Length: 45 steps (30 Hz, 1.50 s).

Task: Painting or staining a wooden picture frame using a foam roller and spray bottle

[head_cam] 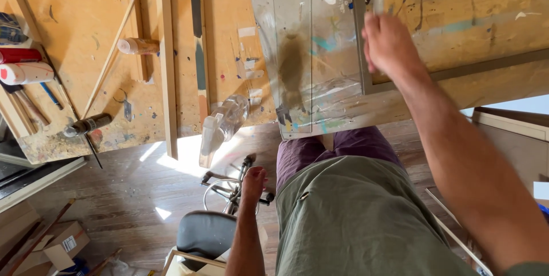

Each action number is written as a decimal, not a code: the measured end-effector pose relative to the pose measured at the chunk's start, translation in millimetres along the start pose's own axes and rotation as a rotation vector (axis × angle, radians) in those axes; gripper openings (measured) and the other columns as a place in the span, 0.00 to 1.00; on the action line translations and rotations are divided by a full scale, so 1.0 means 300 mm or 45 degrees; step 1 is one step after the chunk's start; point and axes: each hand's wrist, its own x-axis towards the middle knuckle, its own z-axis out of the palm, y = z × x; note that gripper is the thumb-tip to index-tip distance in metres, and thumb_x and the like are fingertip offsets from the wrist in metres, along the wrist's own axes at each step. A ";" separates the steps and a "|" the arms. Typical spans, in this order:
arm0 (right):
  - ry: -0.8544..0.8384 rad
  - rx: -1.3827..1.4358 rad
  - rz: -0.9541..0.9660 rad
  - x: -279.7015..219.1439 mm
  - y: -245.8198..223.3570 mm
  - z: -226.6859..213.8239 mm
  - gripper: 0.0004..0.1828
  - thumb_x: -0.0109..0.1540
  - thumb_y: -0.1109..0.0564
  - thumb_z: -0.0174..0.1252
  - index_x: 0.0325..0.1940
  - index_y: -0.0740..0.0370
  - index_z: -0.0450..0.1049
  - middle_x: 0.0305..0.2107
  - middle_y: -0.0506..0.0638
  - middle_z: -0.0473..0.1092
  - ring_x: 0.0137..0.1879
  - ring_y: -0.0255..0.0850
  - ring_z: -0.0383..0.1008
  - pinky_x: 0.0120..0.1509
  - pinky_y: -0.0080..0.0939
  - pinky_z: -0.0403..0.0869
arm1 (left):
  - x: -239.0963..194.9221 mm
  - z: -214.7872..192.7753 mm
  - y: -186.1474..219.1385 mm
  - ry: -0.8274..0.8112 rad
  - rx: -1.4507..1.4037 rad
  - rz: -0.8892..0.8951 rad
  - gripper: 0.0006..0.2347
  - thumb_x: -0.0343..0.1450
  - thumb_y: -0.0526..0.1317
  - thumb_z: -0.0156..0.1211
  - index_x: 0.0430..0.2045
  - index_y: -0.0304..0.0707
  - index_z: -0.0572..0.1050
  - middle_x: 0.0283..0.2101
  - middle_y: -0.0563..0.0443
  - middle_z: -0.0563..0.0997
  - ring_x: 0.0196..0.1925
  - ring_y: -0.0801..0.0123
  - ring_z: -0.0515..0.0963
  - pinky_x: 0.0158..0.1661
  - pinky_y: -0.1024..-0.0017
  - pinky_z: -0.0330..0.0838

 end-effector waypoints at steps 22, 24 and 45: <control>0.053 -0.291 -0.094 0.075 -0.043 0.026 0.28 0.81 0.48 0.30 0.33 0.56 0.67 0.13 0.42 0.63 0.15 0.32 0.66 0.15 0.29 0.64 | -0.028 0.079 0.013 -0.046 -0.070 -0.055 0.16 0.75 0.43 0.55 0.55 0.36 0.74 0.48 0.45 0.85 0.42 0.63 0.86 0.35 0.67 0.79; -0.005 -0.226 0.008 -0.013 0.017 0.043 0.25 0.81 0.48 0.32 0.39 0.61 0.69 0.16 0.47 0.66 0.17 0.36 0.68 0.17 0.33 0.67 | -0.001 0.083 -0.006 -0.040 -0.082 -0.039 0.16 0.74 0.43 0.56 0.55 0.36 0.74 0.48 0.45 0.86 0.42 0.63 0.87 0.34 0.67 0.80; -0.170 -0.219 0.013 -0.093 0.021 -0.126 0.19 0.79 0.52 0.37 0.43 0.59 0.70 0.21 0.49 0.66 0.21 0.38 0.64 0.26 0.38 0.67 | 0.011 0.097 0.039 -0.051 -0.071 -0.053 0.17 0.74 0.44 0.56 0.55 0.37 0.75 0.48 0.46 0.86 0.42 0.65 0.86 0.34 0.67 0.80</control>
